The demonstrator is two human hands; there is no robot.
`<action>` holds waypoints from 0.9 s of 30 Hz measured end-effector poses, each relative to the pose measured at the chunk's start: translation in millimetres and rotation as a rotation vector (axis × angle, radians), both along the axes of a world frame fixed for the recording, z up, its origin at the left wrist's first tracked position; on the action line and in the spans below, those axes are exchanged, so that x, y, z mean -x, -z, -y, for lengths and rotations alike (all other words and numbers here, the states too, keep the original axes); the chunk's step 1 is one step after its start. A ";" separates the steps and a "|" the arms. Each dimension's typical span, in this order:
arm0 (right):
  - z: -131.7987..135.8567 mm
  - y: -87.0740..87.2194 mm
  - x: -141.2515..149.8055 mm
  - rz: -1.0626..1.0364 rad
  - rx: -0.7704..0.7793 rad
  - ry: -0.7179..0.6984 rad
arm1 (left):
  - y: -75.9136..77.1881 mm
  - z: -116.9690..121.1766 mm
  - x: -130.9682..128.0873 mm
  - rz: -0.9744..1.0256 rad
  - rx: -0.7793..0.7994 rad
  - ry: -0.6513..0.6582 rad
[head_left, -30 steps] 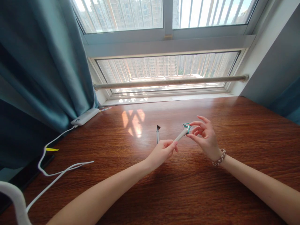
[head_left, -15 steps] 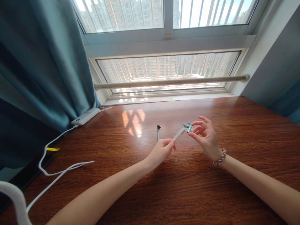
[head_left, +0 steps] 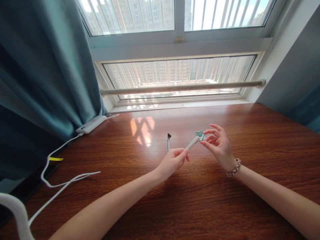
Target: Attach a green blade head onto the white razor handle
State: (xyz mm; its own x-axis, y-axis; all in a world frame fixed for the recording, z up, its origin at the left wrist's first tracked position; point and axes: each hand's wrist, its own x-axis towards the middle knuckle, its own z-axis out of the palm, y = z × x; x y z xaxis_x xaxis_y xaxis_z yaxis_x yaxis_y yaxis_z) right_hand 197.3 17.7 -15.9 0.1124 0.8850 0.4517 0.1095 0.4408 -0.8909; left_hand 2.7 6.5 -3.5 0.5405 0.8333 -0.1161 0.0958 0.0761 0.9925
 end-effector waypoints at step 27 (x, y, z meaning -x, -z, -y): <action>19.3 4.7 16.7 0.149 -0.109 -0.239 | -4.5 5.4 -2.8 -0.007 0.014 -0.054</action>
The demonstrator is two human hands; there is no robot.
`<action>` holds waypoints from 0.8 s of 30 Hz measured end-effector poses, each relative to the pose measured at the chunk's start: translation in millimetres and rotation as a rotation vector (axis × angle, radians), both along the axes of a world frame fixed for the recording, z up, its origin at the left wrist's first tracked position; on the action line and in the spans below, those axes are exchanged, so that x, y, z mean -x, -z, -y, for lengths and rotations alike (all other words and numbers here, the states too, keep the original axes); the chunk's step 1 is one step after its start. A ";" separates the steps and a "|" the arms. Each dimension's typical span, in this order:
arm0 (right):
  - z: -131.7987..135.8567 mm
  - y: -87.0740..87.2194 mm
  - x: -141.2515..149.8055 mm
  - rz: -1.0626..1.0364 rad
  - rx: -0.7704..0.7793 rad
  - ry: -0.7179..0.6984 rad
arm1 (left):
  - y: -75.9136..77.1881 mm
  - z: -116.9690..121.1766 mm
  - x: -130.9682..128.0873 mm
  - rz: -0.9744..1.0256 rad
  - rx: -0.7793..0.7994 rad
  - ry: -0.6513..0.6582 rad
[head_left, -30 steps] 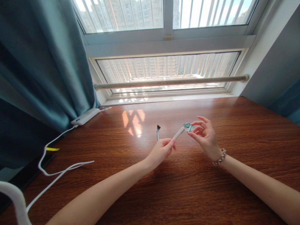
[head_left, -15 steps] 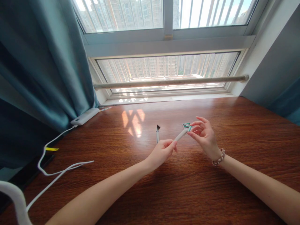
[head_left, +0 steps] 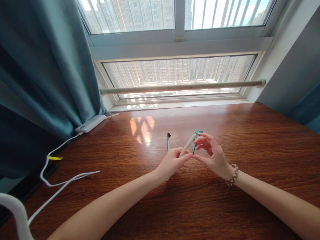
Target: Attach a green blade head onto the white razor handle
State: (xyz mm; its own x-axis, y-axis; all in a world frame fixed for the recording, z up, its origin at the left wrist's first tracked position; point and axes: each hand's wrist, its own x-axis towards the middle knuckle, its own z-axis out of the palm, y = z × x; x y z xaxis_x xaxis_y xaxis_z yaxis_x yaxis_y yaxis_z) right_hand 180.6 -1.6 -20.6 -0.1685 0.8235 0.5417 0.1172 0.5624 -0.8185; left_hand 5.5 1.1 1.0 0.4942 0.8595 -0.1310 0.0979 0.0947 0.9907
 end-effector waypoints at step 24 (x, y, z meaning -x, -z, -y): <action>2.5 -7.3 -1.3 0.200 0.011 0.031 | 4.5 -2.2 2.0 0.158 -0.005 -0.094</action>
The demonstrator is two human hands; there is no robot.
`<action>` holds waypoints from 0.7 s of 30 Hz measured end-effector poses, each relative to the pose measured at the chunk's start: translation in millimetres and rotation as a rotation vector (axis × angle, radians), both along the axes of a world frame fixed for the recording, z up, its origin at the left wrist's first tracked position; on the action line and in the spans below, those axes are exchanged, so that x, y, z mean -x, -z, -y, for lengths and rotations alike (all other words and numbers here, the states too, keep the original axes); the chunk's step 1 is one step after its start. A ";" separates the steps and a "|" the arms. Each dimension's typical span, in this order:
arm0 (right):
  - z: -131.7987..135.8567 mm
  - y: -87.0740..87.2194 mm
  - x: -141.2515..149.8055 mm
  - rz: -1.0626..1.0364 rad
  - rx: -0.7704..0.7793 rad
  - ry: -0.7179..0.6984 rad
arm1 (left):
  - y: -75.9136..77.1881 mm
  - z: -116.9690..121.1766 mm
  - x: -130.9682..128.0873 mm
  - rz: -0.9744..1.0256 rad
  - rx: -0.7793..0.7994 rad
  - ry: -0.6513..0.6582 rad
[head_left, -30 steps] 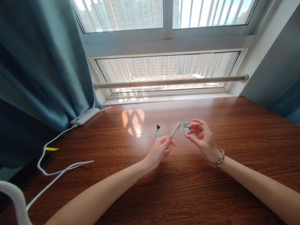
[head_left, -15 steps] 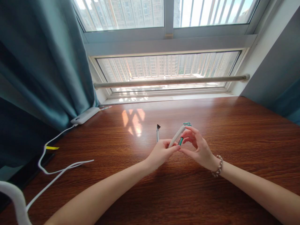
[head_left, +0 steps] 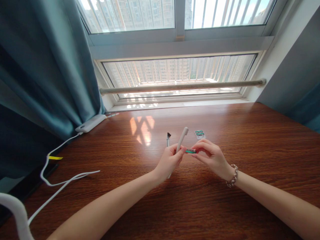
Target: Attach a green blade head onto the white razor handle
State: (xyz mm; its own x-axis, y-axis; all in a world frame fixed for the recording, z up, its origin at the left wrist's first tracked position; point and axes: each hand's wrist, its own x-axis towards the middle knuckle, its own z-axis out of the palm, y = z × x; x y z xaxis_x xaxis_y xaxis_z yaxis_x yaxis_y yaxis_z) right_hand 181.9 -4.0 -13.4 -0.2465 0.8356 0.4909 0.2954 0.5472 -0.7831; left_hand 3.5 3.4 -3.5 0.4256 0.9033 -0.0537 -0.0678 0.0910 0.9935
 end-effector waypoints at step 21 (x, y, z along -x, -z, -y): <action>-10.5 1.9 -6.7 -0.032 0.080 0.185 | 1.6 0.8 0.1 -0.120 -0.065 0.063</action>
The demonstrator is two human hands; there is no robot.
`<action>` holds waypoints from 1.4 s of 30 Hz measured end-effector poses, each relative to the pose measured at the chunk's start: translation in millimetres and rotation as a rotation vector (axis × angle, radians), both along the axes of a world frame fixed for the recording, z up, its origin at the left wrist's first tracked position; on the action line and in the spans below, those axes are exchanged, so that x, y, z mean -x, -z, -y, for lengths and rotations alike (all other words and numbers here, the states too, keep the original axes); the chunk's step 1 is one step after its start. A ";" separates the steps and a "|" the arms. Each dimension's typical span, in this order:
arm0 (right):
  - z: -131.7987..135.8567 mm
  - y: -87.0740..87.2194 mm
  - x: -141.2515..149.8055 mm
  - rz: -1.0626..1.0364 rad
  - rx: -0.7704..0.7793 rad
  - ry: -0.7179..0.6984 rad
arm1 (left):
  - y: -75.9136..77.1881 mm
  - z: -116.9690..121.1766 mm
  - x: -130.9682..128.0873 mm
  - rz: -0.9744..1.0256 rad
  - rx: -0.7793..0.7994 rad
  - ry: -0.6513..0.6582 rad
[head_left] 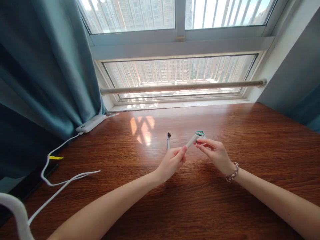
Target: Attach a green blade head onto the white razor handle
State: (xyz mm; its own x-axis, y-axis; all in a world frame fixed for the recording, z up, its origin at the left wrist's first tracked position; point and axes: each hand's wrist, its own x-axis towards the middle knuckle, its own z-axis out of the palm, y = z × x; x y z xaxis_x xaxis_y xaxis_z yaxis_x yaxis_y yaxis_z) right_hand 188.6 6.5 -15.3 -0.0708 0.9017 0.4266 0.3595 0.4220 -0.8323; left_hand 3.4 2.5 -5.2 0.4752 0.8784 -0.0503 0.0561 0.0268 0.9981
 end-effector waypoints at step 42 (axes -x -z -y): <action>-0.1 1.6 -0.6 -0.016 0.015 -0.017 | 1.6 -1.1 -1.1 -0.018 0.118 0.013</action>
